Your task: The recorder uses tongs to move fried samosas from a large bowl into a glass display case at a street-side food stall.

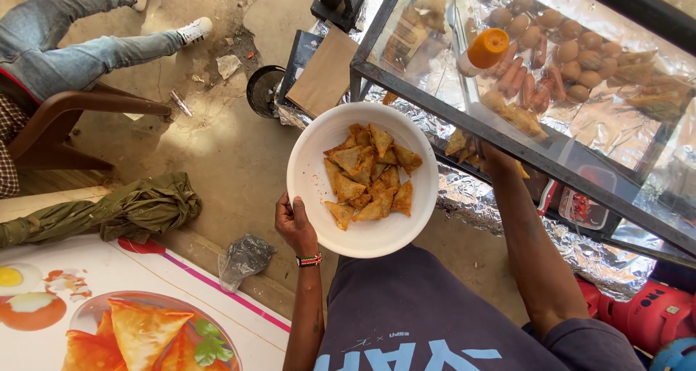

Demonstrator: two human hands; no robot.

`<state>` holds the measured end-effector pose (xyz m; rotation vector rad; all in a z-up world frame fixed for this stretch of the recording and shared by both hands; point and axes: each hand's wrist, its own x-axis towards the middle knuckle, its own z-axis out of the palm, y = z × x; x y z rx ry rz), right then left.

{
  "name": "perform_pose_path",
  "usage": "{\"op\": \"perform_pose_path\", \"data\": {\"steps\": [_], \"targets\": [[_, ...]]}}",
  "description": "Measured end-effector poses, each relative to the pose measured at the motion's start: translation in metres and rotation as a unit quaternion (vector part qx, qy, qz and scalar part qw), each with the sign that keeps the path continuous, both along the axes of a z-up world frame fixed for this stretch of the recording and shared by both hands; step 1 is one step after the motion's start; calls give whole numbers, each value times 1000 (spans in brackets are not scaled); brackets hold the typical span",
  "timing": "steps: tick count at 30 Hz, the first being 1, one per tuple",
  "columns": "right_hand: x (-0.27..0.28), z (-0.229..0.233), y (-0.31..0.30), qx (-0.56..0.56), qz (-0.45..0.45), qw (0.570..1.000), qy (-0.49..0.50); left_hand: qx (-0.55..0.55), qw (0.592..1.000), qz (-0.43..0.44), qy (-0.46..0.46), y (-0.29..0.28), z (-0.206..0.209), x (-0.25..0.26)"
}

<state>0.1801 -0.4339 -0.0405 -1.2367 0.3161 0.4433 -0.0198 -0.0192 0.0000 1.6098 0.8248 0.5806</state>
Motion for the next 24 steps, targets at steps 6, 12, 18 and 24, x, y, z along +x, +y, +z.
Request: {"op": "perform_pose_path", "data": {"steps": [6,12,18,24], "targets": [[-146,146,11,-213,93,964,133,-23,1000,10,-6,-4,3,-3],[-231,183,-6,-415,199,863,207,-14,999,-16,-32,-15,25,5],[-194,200,12,-632,316,697,121,-3,999,-38,-24,-15,24,6],[-171,167,15,-626,362,686,84,-6,998,-53,-16,-15,28,14]]}}
